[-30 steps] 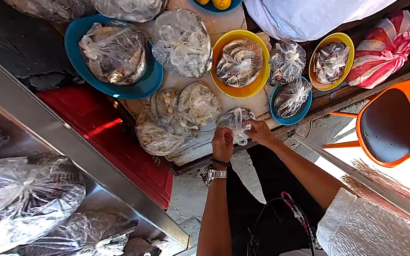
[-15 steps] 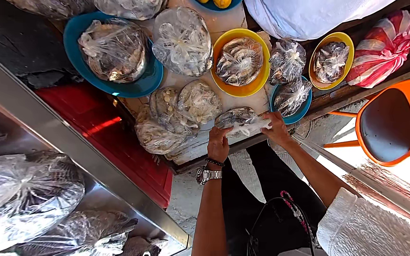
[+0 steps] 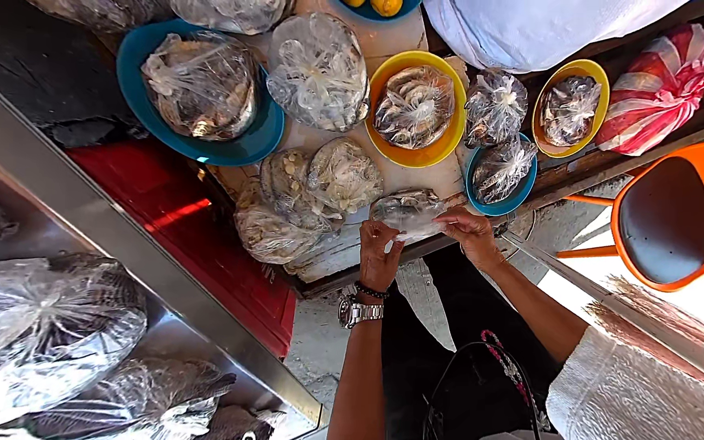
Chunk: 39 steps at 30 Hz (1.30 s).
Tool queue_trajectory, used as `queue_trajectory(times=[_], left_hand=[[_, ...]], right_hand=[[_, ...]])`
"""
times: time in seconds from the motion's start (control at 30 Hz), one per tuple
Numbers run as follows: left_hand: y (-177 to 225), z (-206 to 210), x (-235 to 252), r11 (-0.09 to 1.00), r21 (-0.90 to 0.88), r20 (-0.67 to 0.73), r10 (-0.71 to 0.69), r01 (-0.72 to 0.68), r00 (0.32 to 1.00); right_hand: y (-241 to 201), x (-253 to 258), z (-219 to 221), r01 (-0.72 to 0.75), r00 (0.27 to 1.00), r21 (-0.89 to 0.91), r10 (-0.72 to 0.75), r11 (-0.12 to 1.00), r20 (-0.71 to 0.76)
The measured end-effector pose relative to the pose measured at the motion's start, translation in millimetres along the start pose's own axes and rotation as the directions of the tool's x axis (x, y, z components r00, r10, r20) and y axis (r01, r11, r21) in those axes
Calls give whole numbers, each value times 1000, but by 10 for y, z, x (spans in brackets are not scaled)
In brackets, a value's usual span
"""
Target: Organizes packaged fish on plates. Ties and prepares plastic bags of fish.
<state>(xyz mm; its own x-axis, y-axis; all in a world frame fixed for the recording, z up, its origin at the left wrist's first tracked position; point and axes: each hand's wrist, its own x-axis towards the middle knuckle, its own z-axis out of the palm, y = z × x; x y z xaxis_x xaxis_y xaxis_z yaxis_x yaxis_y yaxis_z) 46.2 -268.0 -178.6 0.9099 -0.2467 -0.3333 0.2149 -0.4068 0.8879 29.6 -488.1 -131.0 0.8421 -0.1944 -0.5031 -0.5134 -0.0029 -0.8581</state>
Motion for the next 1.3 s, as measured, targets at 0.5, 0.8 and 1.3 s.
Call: queue_trajectory(times=[0.5,0.8,1.3], left_hand=[[425,-30,-106,735,-678,-471,-424,-11,773],[419,103,37,545,-831,-226,-510,108,830],[630,-14,365,651,-746,-91,-306,138,948]], right_hand=[[-176,91,114,-139,984,237,161,961,-76],[-278,93,-32,-164,970,183,192,969,-151],[-205,612,597,413,903,-604,-220,682,369]])
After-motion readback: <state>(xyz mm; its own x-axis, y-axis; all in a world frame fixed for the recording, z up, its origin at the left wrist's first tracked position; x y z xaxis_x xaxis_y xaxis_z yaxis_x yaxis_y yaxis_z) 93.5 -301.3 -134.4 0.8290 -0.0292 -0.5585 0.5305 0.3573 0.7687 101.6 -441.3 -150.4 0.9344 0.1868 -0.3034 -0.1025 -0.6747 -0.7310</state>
